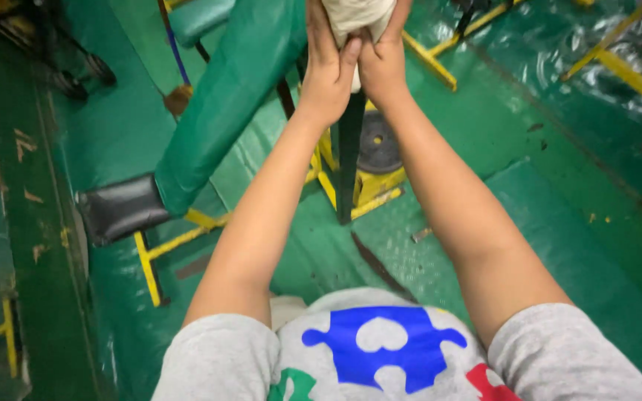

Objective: Cleaning a barbell, exercise benches, and multiple dumbbells using a cloth.

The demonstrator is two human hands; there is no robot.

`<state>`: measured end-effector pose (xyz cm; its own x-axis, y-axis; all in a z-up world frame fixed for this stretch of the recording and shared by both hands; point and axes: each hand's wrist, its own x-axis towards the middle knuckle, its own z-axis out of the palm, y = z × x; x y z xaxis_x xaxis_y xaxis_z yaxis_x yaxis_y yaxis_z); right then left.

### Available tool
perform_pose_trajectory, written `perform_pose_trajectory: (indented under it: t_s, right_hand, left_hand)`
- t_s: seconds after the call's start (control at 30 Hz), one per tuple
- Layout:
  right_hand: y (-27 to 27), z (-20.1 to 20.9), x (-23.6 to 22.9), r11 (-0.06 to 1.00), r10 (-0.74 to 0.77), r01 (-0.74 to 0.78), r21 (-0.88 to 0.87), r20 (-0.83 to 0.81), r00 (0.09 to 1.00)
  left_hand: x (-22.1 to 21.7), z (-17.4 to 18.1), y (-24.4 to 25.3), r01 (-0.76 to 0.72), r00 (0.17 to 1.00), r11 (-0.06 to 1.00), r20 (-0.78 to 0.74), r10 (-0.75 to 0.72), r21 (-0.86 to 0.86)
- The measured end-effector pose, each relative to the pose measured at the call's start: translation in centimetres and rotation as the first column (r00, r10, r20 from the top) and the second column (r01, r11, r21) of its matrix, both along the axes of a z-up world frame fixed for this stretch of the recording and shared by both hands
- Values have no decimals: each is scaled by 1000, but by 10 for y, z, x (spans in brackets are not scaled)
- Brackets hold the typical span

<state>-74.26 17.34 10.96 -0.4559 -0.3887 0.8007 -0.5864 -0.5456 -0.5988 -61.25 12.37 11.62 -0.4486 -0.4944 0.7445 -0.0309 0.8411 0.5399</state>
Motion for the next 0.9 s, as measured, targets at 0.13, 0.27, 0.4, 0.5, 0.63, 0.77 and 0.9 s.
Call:
perform_pose_trajectory:
  t_s: [0.13,0.27,0.4,0.5,0.63,0.77,0.9]
  right_hand:
    - [9,-87,-4,974,66,-72,217,36,997]
    - [22,-147,-3,883,125,-150,444,87,988]
    - [45,-171,16,910,172,-183,372,63,983]
    - [56,-196,24,859,237,-280,428,151,960]
    - [70,-255,30,823,62,-79,563,49,997]
    - [124,-255,79,749,-109,11,662,106,988]
    - [179,-246,161,684,-28,-166,711,253,967]
  left_hand:
    - [16,-71,10,-4,996,997,93,-4,79]
    - [28,-116,24,-56,978,992,206,32,115]
    - [49,-125,46,16,982,984,185,-49,179]
    - [58,-144,50,48,981,984,180,-79,172]
    - [64,-218,43,65,945,948,287,-159,312]
    - [90,-250,58,50,791,831,486,-372,555]
    - [179,-298,93,248,863,801,251,-438,546]
